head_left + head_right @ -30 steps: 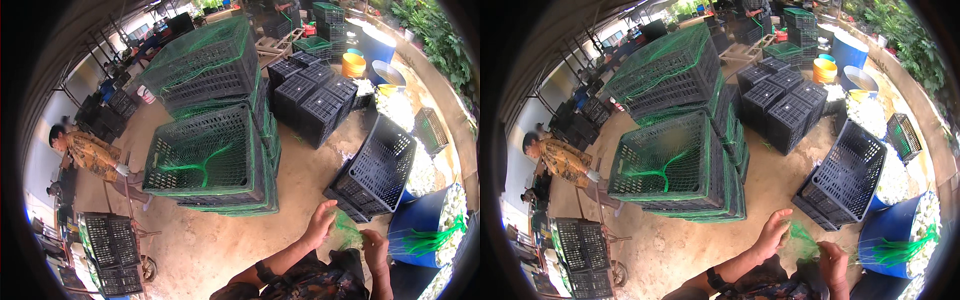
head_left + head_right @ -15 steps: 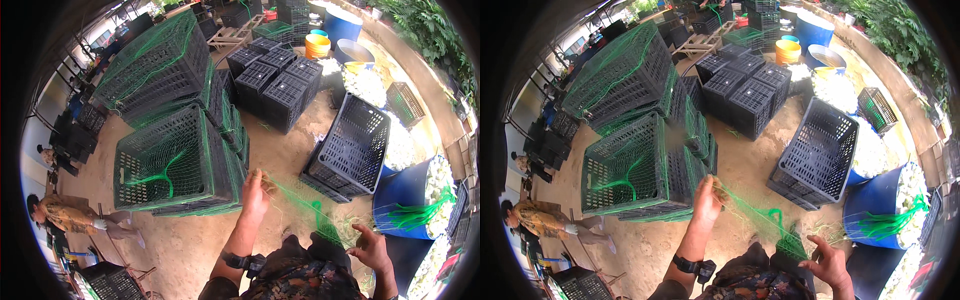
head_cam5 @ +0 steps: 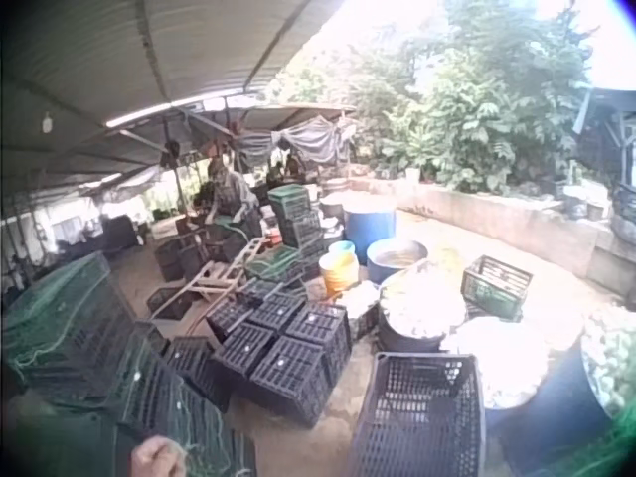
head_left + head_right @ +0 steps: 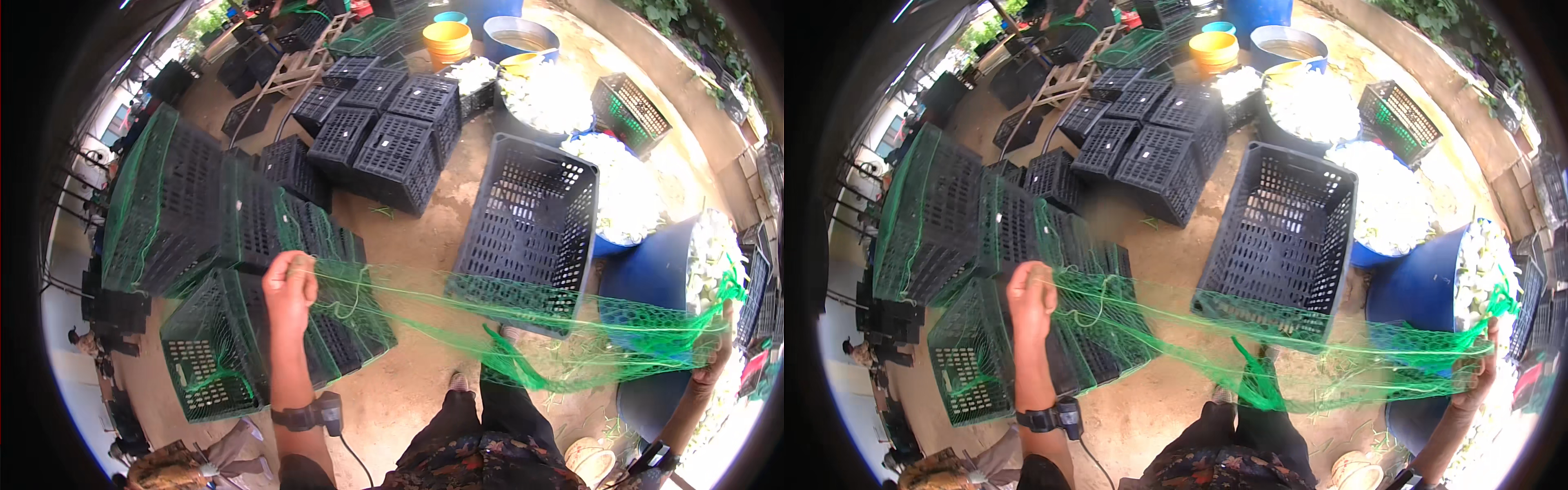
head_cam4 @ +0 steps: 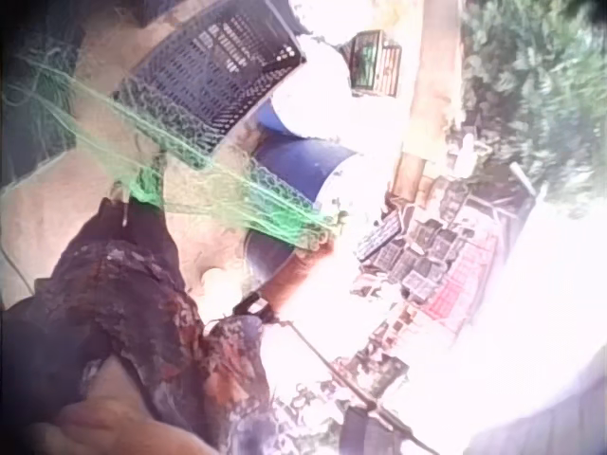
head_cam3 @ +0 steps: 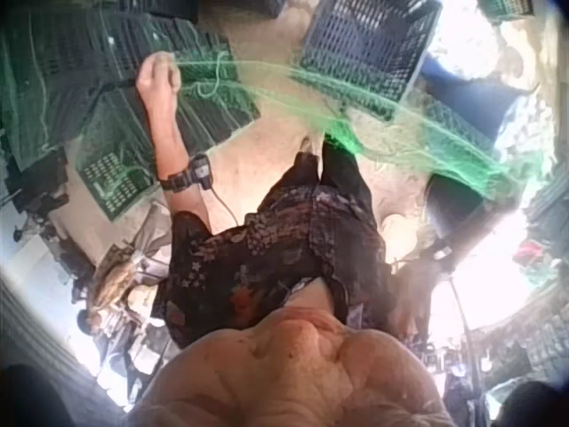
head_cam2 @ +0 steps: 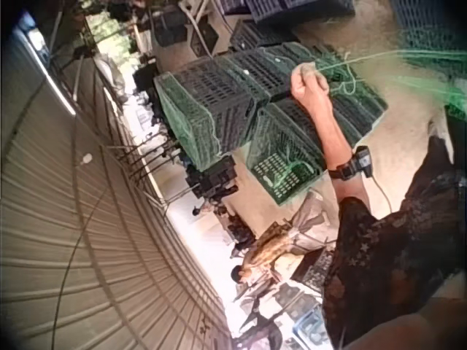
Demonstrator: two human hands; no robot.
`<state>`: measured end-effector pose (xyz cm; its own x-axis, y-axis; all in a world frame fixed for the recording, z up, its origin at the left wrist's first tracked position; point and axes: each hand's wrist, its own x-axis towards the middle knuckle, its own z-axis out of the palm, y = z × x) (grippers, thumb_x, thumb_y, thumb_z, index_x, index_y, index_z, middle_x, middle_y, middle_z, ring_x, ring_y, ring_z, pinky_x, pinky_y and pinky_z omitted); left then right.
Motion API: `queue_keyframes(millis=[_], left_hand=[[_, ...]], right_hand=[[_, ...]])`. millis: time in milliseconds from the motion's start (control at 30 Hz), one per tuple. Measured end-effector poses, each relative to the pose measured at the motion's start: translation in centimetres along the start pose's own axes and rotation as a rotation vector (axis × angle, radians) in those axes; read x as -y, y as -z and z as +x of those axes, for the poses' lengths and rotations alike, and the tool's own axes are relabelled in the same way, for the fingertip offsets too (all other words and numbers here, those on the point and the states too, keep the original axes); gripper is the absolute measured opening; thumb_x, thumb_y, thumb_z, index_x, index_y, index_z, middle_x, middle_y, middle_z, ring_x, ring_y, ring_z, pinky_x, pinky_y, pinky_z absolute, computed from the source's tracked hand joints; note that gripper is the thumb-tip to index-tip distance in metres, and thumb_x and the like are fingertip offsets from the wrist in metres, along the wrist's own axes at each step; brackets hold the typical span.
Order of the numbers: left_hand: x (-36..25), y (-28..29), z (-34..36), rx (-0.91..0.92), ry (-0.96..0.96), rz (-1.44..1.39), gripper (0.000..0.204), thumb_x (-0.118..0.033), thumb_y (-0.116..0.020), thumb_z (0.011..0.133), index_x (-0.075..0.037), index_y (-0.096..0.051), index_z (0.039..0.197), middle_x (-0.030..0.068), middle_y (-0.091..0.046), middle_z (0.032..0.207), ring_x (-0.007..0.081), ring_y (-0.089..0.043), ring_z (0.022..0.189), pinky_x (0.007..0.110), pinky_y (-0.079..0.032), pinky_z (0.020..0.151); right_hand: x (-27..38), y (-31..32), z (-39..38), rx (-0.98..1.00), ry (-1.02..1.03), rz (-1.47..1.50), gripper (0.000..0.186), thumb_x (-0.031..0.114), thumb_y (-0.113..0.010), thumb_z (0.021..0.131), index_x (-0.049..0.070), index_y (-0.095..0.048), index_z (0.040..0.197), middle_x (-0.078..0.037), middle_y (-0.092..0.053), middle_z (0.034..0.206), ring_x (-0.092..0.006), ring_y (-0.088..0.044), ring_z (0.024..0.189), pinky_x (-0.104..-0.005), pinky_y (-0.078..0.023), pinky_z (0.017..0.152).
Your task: Packing garlic or similar produce into plastic crates and securing them with green netting.
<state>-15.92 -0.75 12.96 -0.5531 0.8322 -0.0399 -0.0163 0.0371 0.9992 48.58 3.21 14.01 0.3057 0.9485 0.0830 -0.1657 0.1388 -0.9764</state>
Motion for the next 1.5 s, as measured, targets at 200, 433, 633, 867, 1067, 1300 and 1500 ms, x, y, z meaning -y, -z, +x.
queue_keyframes(millis=[200,433,633,867,1067,1300,1500], left_hand=[[-4.5,-5.2,11.4,0.059,0.147,-0.491,0.014,-0.021,-0.052,0.089,-0.007,-0.053,0.091,-0.0026,-0.046,0.065,0.0044,-0.032,0.041,0.019,-0.02,0.031],[-0.8,-18.1,17.0,0.688,0.402,0.274,0.02,-0.021,-0.06,0.083,-0.003,-0.056,0.076,-0.0063,-0.04,0.05,0.0009,-0.029,0.035,0.018,-0.022,0.031],[9.0,-26.4,25.0,0.359,0.373,0.461,0.034,-0.037,-0.056,0.084,-0.008,-0.05,0.066,-0.0075,-0.03,0.046,0.0017,-0.023,0.035,0.021,-0.015,0.031],[20.1,-29.9,33.1,0.132,0.364,0.607,0.033,-0.033,-0.055,0.083,-0.008,-0.049,0.062,-0.0053,-0.031,0.045,0.0062,-0.026,0.033,0.024,-0.019,0.031],[26.4,-19.3,27.7,0.591,0.954,0.284,0.033,-0.036,-0.052,0.088,-0.005,-0.05,0.074,-0.0022,-0.038,0.053,0.0049,-0.026,0.036,0.021,-0.016,0.032],[18.5,-17.8,19.3,0.921,0.545,0.042,0.024,-0.028,-0.055,0.085,-0.007,-0.053,0.076,0.0048,-0.054,0.077,0.0184,-0.053,0.077,0.03,-0.043,0.067],[16.0,-18.5,11.6,0.434,1.034,-0.977,0.016,-0.022,-0.051,0.088,-0.007,-0.045,0.09,0.0025,-0.043,0.071,0.0136,-0.042,0.058,0.03,-0.042,0.053]], right_hand=[[0.1,-6.0,7.8,0.61,-0.602,-0.569,0.021,0.018,-0.069,0.073,0.005,-0.053,0.072,0.001,-0.048,0.054,-0.0038,-0.04,0.041,-0.0192,-0.029,0.034],[-10.5,-5.0,21.2,-0.131,-0.224,-0.59,0.011,0.022,-0.06,0.084,0.013,-0.056,0.08,0.008,-0.042,0.053,0.0006,-0.033,0.041,-0.0164,-0.025,0.036],[-20.4,-8.5,27.4,-0.145,-0.117,-1.211,0.037,0.041,-0.06,0.076,0.005,-0.061,0.075,-0.014,-0.058,0.062,-0.0265,-0.056,0.059,-0.0357,-0.044,0.06],[-28.6,-11.3,31.3,-0.257,-0.223,-1.289,0.04,0.044,-0.059,0.076,0.004,-0.062,0.076,-0.019,-0.06,0.069,-0.0335,-0.058,0.068,-0.0404,-0.045,0.065],[-34.6,-6.5,21.6,0.296,-1.082,-0.706,0.044,0.049,-0.054,0.081,0.006,-0.062,0.076,-0.002,-0.059,0.066,-0.0076,-0.046,0.051,-0.0259,-0.036,0.045],[-24.1,-9.1,12.8,0.246,-0.964,0.107,0.028,0.034,-0.069,0.072,0.009,-0.06,0.081,-0.01,-0.057,0.111,-0.0191,-0.052,0.1,-0.0342,-0.045,0.078],[-21.4,-9.7,5.5,-0.201,-0.738,1.064,0.029,0.035,-0.043,0.091,0.012,-0.05,0.107,-0.004,-0.049,0.079,-0.0177,-0.049,0.069,-0.0404,-0.048,0.063]])
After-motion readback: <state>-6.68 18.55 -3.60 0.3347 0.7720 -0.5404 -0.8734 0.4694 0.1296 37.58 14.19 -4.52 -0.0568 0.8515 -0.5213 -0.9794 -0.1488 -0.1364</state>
